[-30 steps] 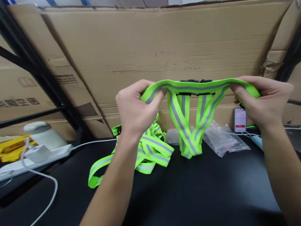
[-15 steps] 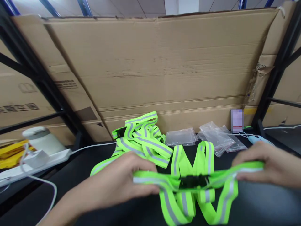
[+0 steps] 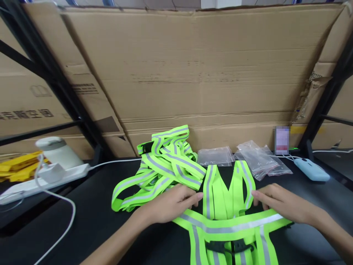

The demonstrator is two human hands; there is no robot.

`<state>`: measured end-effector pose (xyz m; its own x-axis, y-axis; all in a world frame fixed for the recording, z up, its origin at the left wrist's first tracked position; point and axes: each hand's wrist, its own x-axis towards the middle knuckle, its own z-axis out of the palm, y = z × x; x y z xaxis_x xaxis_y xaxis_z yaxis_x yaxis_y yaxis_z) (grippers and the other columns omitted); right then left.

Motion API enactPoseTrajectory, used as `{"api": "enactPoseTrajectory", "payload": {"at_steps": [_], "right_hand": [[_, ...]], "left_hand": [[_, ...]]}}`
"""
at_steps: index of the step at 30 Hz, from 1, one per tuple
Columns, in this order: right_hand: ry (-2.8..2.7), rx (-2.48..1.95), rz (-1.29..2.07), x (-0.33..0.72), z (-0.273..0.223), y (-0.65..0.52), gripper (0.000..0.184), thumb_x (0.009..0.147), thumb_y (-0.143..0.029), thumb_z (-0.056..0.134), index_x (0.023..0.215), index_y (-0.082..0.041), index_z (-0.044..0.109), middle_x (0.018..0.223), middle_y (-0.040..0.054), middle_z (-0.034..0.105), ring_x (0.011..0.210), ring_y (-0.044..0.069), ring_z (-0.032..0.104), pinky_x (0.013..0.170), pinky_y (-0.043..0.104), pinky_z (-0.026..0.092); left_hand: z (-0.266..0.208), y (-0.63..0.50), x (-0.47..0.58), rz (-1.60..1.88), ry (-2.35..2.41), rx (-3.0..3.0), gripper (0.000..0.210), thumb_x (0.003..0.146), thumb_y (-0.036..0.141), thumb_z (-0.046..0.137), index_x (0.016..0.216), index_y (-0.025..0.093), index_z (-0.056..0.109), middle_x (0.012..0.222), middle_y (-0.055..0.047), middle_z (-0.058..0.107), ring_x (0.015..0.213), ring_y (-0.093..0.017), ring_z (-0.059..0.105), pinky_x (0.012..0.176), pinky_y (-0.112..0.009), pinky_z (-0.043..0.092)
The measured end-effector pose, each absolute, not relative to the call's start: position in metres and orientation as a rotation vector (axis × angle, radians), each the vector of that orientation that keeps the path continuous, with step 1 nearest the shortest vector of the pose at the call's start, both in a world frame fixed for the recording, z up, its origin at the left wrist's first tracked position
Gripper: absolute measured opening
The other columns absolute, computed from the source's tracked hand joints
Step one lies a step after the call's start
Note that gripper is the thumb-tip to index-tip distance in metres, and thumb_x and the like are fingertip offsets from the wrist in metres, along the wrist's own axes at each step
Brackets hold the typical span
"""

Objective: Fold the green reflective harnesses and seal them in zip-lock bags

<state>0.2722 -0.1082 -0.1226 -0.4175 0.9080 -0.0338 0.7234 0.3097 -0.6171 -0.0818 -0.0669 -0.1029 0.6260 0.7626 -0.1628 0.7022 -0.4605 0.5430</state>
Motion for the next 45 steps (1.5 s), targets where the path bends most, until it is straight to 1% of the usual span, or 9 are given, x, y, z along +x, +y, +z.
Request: {"api": "enactPoseTrajectory", "payload": {"at_steps": [7,11,15,18,22,30,37,41,45], "right_hand": [[-2.051,-1.744,0.211,0.251,-0.105,-0.067,0.049,0.098,-0.063,0.045,0.072,-0.023,0.056,0.061,0.0020,0.060,0.058,0.020,0.053,0.057,0.029,0.029],[-1.925,-1.869,0.258,0.246,-0.105,-0.033,0.051,0.087,-0.063,0.059,0.058,-0.022,0.055,0.052,0.0029,0.049,0.053,0.020,0.049,0.055,0.031,0.027],[-1.986,-1.669,0.516,0.243,-0.115,-0.016,0.056,0.081,-0.061,0.067,0.046,-0.022,0.048,0.042,-0.0032,0.039,0.044,0.014,0.041,0.050,0.030,0.030],[-1.925,-1.455,0.647,0.241,-0.113,-0.020,0.056,0.086,-0.069,0.058,0.064,-0.019,0.067,0.055,0.0002,0.058,0.053,0.017,0.055,0.053,0.030,0.042],[-1.798,-1.235,0.712,0.240,-0.096,-0.031,0.058,0.088,-0.072,0.055,0.088,-0.018,0.078,0.084,0.0086,0.075,0.085,0.025,0.070,0.074,0.036,0.056],[-1.735,-1.127,0.732,0.226,-0.079,0.005,0.043,0.100,-0.052,0.052,0.098,-0.017,0.077,0.100,0.0086,0.078,0.099,0.027,0.071,0.089,0.040,0.056],[-1.800,-1.480,0.613,0.218,-0.090,0.066,0.035,0.100,-0.037,0.066,0.129,-0.018,0.062,0.130,0.0085,0.064,0.108,0.025,0.068,0.090,0.045,0.059],[-1.908,-1.538,0.458,0.224,-0.097,0.048,0.025,0.101,-0.033,0.058,0.108,-0.014,0.073,0.117,0.0148,0.072,0.102,0.028,0.066,0.083,0.038,0.053],[-2.223,-1.367,0.505,0.227,-0.111,-0.004,0.029,0.100,-0.040,0.055,0.096,-0.020,0.076,0.085,0.0051,0.075,0.075,0.020,0.064,0.066,0.030,0.043]], "left_hand": [[-0.081,-0.043,-0.040,0.353,1.232,2.611,0.031,0.098,0.040,0.053,0.089,0.019,0.075,0.088,-0.008,0.076,0.080,-0.024,0.068,0.069,-0.030,0.044],[-0.074,-0.008,-0.015,0.309,1.539,2.655,0.045,0.094,0.052,0.056,0.076,0.014,0.071,0.088,-0.020,0.073,0.096,-0.038,0.067,0.091,-0.047,0.044],[-0.080,0.024,-0.006,0.215,1.537,2.519,0.064,0.076,0.068,0.072,0.041,0.021,0.047,0.051,-0.008,0.057,0.071,-0.032,0.065,0.089,-0.047,0.044],[-0.083,0.035,-0.008,0.236,1.457,2.383,0.067,0.059,0.069,0.083,0.039,0.021,0.042,0.043,0.002,0.043,0.049,-0.018,0.050,0.063,-0.034,0.042],[-0.072,0.032,-0.011,0.453,1.422,2.222,0.059,0.069,0.075,0.074,0.054,0.019,0.060,0.048,0.003,0.043,0.044,-0.013,0.039,0.049,-0.029,0.028],[-0.056,0.039,0.011,0.891,1.239,2.035,0.047,0.094,0.055,0.058,0.108,0.015,0.078,0.096,-0.011,0.077,0.078,-0.019,0.069,0.070,-0.029,0.052],[-0.065,0.081,0.011,0.812,1.530,2.257,0.017,0.086,0.030,0.069,0.079,0.016,0.076,0.087,-0.012,0.077,0.097,-0.032,0.071,0.089,-0.039,0.051],[-0.068,0.063,0.003,0.753,1.551,2.461,0.020,0.088,0.027,0.067,0.072,0.014,0.071,0.089,-0.016,0.075,0.106,-0.037,0.066,0.100,-0.050,0.044],[-0.086,0.000,-0.004,0.612,1.295,2.618,0.037,0.098,0.047,0.057,0.079,0.018,0.071,0.084,-0.007,0.073,0.085,-0.025,0.068,0.084,-0.037,0.051]]}}
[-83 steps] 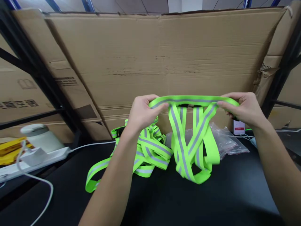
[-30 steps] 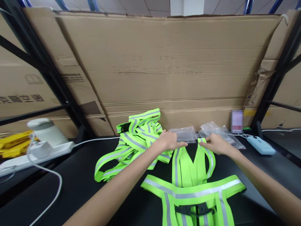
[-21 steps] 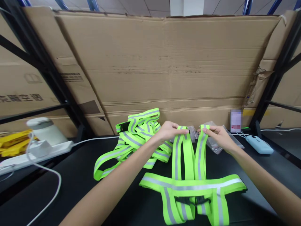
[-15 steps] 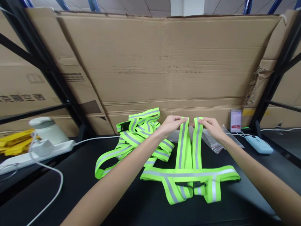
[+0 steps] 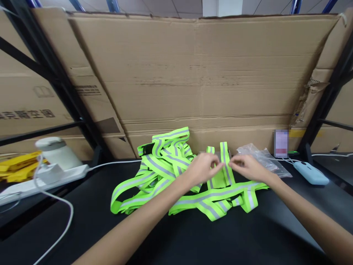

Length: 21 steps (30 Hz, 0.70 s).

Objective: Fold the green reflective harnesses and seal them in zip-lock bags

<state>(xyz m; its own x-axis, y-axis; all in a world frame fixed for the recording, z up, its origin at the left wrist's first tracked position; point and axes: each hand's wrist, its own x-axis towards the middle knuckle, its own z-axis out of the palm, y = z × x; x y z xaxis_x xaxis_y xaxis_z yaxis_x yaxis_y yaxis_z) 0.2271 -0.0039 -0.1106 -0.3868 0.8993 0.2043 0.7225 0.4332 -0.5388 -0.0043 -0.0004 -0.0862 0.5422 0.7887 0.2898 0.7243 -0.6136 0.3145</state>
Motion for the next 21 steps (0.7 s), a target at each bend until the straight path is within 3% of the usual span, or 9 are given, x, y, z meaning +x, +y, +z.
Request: {"api": "enactPoseTrajectory", "payload": {"at_steps": [2,4,7,12,16,19,21], "right_hand": [[-2.356,-1.319,0.554,0.229,-0.118,-0.029,0.029,0.095,-0.043,0.062,0.084,-0.020,0.076,0.071,0.0026,0.070,0.064,0.017,0.060,0.061,0.029,0.038],[-2.431,-1.316,0.547,0.232,-0.125,-0.045,0.029,0.088,-0.048,0.071,0.090,-0.020,0.077,0.078,0.0039,0.070,0.069,0.019,0.060,0.064,0.030,0.038],[-2.481,-1.354,0.505,0.237,-0.136,-0.054,0.044,0.081,-0.060,0.074,0.099,-0.020,0.073,0.088,0.0058,0.069,0.079,0.022,0.061,0.069,0.031,0.040],[-2.457,-1.430,0.373,0.239,-0.157,-0.052,0.048,0.079,-0.065,0.074,0.082,-0.018,0.062,0.084,0.0043,0.063,0.077,0.021,0.058,0.068,0.030,0.036],[-2.436,-1.395,0.432,0.237,-0.163,-0.057,0.050,0.080,-0.064,0.073,0.072,-0.019,0.054,0.074,-0.0011,0.056,0.071,0.017,0.051,0.065,0.028,0.032],[-2.403,-1.370,0.606,0.234,-0.160,-0.064,0.048,0.080,-0.056,0.075,0.068,-0.020,0.045,0.063,-0.0070,0.043,0.062,0.012,0.041,0.061,0.026,0.029],[-2.377,-1.338,0.640,0.232,-0.156,-0.069,0.048,0.078,-0.050,0.077,0.067,-0.020,0.042,0.062,-0.0085,0.037,0.060,0.011,0.036,0.061,0.025,0.029]], "left_hand": [[-0.101,-0.033,-0.010,0.493,1.133,2.680,0.044,0.093,0.060,0.061,0.093,0.018,0.072,0.091,-0.008,0.072,0.088,-0.027,0.068,0.079,-0.036,0.052],[-0.117,-0.055,-0.016,0.356,1.072,2.727,0.056,0.087,0.065,0.066,0.109,0.014,0.071,0.100,-0.011,0.071,0.097,-0.032,0.067,0.084,-0.041,0.053],[-0.138,-0.061,-0.023,0.319,1.071,2.708,0.064,0.084,0.066,0.070,0.120,0.014,0.067,0.112,-0.013,0.067,0.106,-0.034,0.065,0.089,-0.043,0.052],[-0.157,-0.044,-0.028,0.331,1.004,2.736,0.063,0.086,0.068,0.065,0.122,0.016,0.066,0.109,-0.012,0.064,0.100,-0.032,0.065,0.085,-0.041,0.051],[-0.164,-0.046,-0.031,0.456,0.929,2.688,0.072,0.086,0.080,0.054,0.120,0.017,0.064,0.104,-0.010,0.065,0.094,-0.031,0.065,0.082,-0.041,0.048],[-0.163,-0.054,-0.032,0.568,0.936,2.583,0.065,0.089,0.079,0.049,0.105,0.018,0.065,0.096,-0.008,0.065,0.088,-0.028,0.063,0.081,-0.039,0.045],[-0.160,-0.059,-0.031,0.588,0.965,2.522,0.052,0.091,0.070,0.056,0.092,0.018,0.065,0.088,-0.005,0.064,0.084,-0.025,0.062,0.081,-0.038,0.044]]}}
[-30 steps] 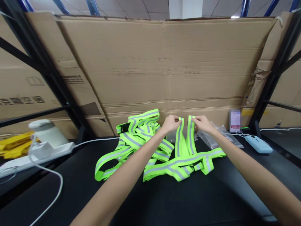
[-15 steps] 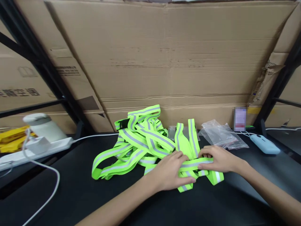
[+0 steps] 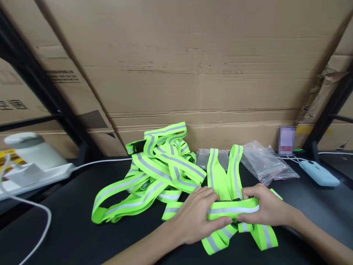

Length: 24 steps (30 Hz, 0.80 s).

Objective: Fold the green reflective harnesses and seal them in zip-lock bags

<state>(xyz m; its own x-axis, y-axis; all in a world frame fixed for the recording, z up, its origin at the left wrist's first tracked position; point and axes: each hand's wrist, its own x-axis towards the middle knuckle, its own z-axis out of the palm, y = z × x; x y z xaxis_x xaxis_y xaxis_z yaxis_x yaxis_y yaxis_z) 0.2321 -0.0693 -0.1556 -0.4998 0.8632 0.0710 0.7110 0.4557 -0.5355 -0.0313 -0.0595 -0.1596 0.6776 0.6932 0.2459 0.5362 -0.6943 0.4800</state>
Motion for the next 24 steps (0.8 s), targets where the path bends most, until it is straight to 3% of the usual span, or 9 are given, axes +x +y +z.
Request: {"api": "enactPoseTrajectory", "payload": {"at_steps": [2,4,7,9,14,19,24], "right_hand": [[-2.356,-1.326,0.610,0.230,-0.151,-0.074,0.044,0.076,-0.046,0.079,0.069,-0.021,0.044,0.063,-0.0084,0.039,0.061,0.011,0.037,0.063,0.026,0.031],[-2.342,-1.325,0.608,0.229,-0.147,-0.078,0.036,0.075,-0.045,0.081,0.073,-0.021,0.054,0.067,-0.0064,0.049,0.064,0.013,0.044,0.069,0.028,0.038],[-2.269,-1.296,0.742,0.229,-0.144,-0.081,0.032,0.076,-0.051,0.080,0.091,-0.024,0.070,0.085,0.0004,0.067,0.081,0.020,0.060,0.078,0.032,0.046],[-2.194,-1.254,0.850,0.229,-0.145,-0.081,0.035,0.082,-0.056,0.074,0.095,-0.024,0.074,0.089,0.0030,0.070,0.085,0.022,0.063,0.077,0.032,0.049],[-2.085,-1.171,1.105,0.230,-0.148,-0.078,0.033,0.089,-0.051,0.070,0.078,-0.020,0.071,0.071,0.0006,0.065,0.067,0.015,0.058,0.061,0.025,0.046],[-1.947,-1.068,1.401,0.231,-0.147,-0.073,0.026,0.081,-0.039,0.083,0.078,-0.018,0.069,0.070,-0.0026,0.061,0.063,0.011,0.051,0.057,0.022,0.041],[-1.903,-1.064,1.470,0.231,-0.151,-0.072,0.031,0.073,-0.034,0.089,0.076,-0.018,0.063,0.068,-0.0050,0.054,0.062,0.009,0.046,0.054,0.019,0.036]], "left_hand": [[-0.156,-0.063,-0.030,0.596,0.933,2.463,0.039,0.091,0.058,0.066,0.085,0.019,0.066,0.085,-0.004,0.062,0.082,-0.023,0.061,0.080,-0.035,0.044],[-0.153,-0.065,-0.029,0.603,0.862,2.386,0.030,0.090,0.048,0.071,0.082,0.020,0.067,0.086,-0.003,0.061,0.084,-0.020,0.060,0.078,-0.031,0.044],[-0.151,-0.065,-0.029,0.584,0.828,2.271,0.032,0.088,0.045,0.073,0.074,0.018,0.065,0.080,0.000,0.056,0.080,-0.017,0.057,0.072,-0.026,0.042],[-0.150,-0.064,-0.030,0.533,0.835,2.176,0.037,0.090,0.047,0.071,0.070,0.017,0.061,0.073,0.002,0.053,0.071,-0.014,0.053,0.066,-0.025,0.039],[-0.137,-0.057,-0.040,0.336,0.796,1.897,0.041,0.086,0.054,0.071,0.078,0.015,0.061,0.068,0.004,0.053,0.063,-0.011,0.048,0.055,-0.021,0.034],[-0.122,-0.052,-0.052,0.292,0.716,1.901,0.036,0.075,0.045,0.083,0.082,0.016,0.064,0.074,0.003,0.056,0.068,-0.011,0.048,0.058,-0.020,0.038],[-0.121,-0.053,-0.055,0.298,0.830,1.945,0.033,0.074,0.040,0.083,0.089,0.017,0.067,0.080,0.003,0.058,0.076,-0.014,0.054,0.064,-0.021,0.043]]}}
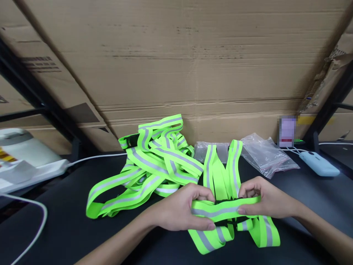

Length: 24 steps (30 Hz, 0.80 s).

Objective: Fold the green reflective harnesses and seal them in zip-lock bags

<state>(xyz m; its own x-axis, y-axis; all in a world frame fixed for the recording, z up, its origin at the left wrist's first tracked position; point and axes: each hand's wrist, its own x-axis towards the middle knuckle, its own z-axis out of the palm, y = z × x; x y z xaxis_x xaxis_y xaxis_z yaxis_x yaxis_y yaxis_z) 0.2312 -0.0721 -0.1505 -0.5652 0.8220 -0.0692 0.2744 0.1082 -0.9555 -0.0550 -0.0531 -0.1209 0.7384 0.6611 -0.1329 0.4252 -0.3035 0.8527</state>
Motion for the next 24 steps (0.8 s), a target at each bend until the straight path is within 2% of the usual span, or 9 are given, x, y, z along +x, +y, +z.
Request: {"api": "enactPoseTrajectory", "payload": {"at_steps": [6,9,12,14,18,21,24], "right_hand": [[-1.842,-1.044,1.596,0.232,-0.153,-0.073,0.038,0.075,-0.043,0.086,0.081,-0.019,0.057,0.073,-0.0042,0.053,0.062,0.009,0.046,0.055,0.020,0.039],[-1.875,-1.047,1.643,0.233,-0.152,-0.073,0.038,0.074,-0.040,0.087,0.075,-0.018,0.056,0.066,-0.0061,0.050,0.059,0.008,0.042,0.054,0.020,0.035],[-1.922,-1.085,1.508,0.233,-0.150,-0.074,0.039,0.070,-0.036,0.089,0.067,-0.017,0.055,0.063,-0.0072,0.046,0.056,0.007,0.037,0.050,0.021,0.029],[-1.983,-1.080,1.379,0.233,-0.147,-0.075,0.037,0.071,-0.034,0.088,0.063,-0.018,0.055,0.066,-0.0049,0.052,0.057,0.008,0.043,0.052,0.022,0.034],[-2.100,-1.067,1.202,0.236,-0.141,-0.075,0.025,0.082,-0.037,0.079,0.072,-0.020,0.063,0.086,0.0028,0.074,0.078,0.017,0.067,0.073,0.030,0.052],[-2.115,-1.059,1.266,0.239,-0.138,-0.075,0.025,0.086,-0.040,0.076,0.076,-0.020,0.065,0.092,0.0050,0.079,0.088,0.021,0.073,0.080,0.033,0.055],[-2.060,-1.007,1.421,0.240,-0.136,-0.074,0.028,0.087,-0.038,0.077,0.073,-0.020,0.059,0.105,0.0084,0.079,0.108,0.025,0.073,0.092,0.037,0.055]], "left_hand": [[-0.124,-0.054,-0.054,0.332,0.816,1.944,0.040,0.071,0.048,0.086,0.088,0.018,0.068,0.083,0.002,0.064,0.079,-0.016,0.060,0.071,-0.025,0.049],[-0.130,-0.055,-0.053,0.431,0.699,1.937,0.036,0.073,0.044,0.086,0.092,0.018,0.068,0.106,-0.004,0.074,0.096,-0.021,0.068,0.087,-0.031,0.053],[-0.137,-0.056,-0.052,0.443,0.609,2.022,0.030,0.078,0.041,0.083,0.092,0.019,0.067,0.126,-0.010,0.073,0.113,-0.025,0.069,0.099,-0.036,0.051],[-0.140,-0.057,-0.052,0.413,0.592,2.108,0.027,0.082,0.041,0.080,0.096,0.020,0.069,0.131,-0.011,0.071,0.119,-0.027,0.068,0.102,-0.038,0.051],[-0.142,-0.057,-0.052,0.353,0.647,2.215,0.034,0.084,0.046,0.079,0.105,0.021,0.072,0.145,-0.014,0.062,0.133,-0.031,0.060,0.109,-0.044,0.048],[-0.145,-0.056,-0.053,0.331,0.651,2.232,0.034,0.085,0.047,0.078,0.106,0.021,0.072,0.153,-0.015,0.054,0.143,-0.032,0.050,0.115,-0.047,0.044],[-0.149,-0.055,-0.054,0.359,0.636,2.251,0.036,0.085,0.048,0.078,0.110,0.022,0.072,0.155,-0.015,0.052,0.147,-0.033,0.045,0.117,-0.051,0.040]]}}
